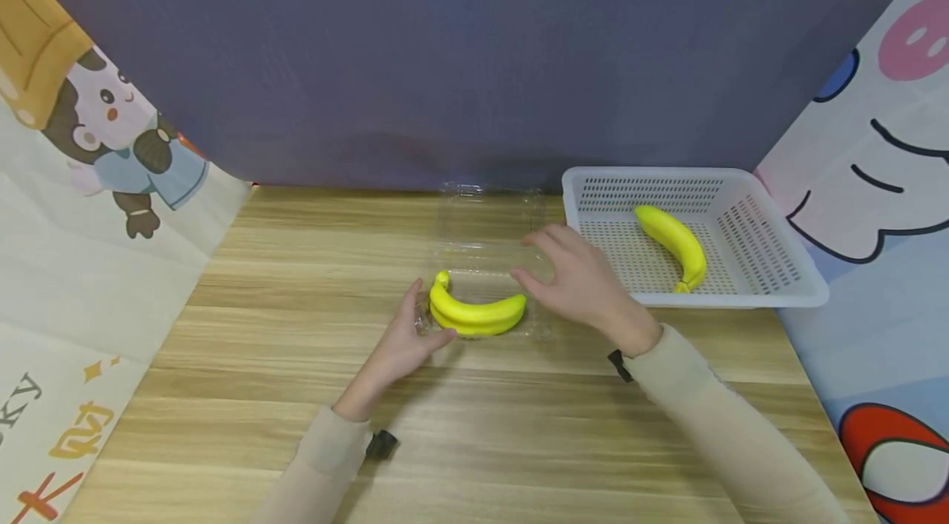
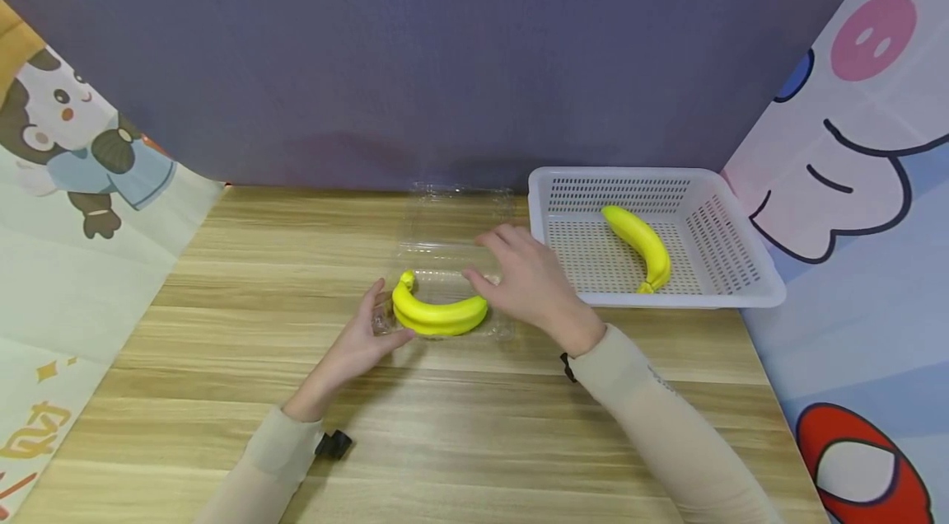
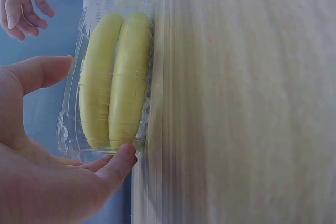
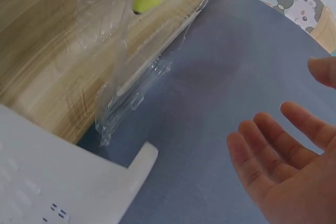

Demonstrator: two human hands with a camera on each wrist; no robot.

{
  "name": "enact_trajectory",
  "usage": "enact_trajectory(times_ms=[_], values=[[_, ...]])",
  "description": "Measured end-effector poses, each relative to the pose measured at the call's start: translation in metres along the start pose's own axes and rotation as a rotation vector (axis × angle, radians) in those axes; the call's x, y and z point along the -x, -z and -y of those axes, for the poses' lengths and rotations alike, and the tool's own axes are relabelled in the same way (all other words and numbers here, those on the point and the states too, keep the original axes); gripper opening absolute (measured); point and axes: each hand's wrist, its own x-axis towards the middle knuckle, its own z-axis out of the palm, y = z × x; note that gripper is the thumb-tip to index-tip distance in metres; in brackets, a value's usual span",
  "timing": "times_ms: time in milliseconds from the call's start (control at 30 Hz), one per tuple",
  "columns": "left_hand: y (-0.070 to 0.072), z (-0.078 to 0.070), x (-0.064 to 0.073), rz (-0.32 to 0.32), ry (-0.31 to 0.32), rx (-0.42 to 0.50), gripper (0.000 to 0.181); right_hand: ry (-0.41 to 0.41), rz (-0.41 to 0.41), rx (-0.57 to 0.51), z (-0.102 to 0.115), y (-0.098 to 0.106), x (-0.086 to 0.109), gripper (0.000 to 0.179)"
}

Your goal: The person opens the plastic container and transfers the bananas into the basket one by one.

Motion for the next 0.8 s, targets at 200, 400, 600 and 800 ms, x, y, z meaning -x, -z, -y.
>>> enact_trajectory(times_ms=[200,400,600,800], values=[[0.0,0.002,0.0,0.003,0.005,0.0,0.11,-0.019,0.038,-0.021,0.006,-0.006,0.0,0.044],[0.0,0.001,0.0,0.0,0.005,0.004,0.109,0.009,0.044,-0.034,0.009,-0.015,0.001,0.043],[-0.001,0.002,0.0,0.004,0.007,0.006,0.11,0.056,0.023,-0.048,0.01,-0.022,0.001,0.043],[-0.001,0.003,0.0,0.0,0.003,-0.003,0.109,0.077,0.015,-0.052,0.011,-0.028,-0.001,0.042]])
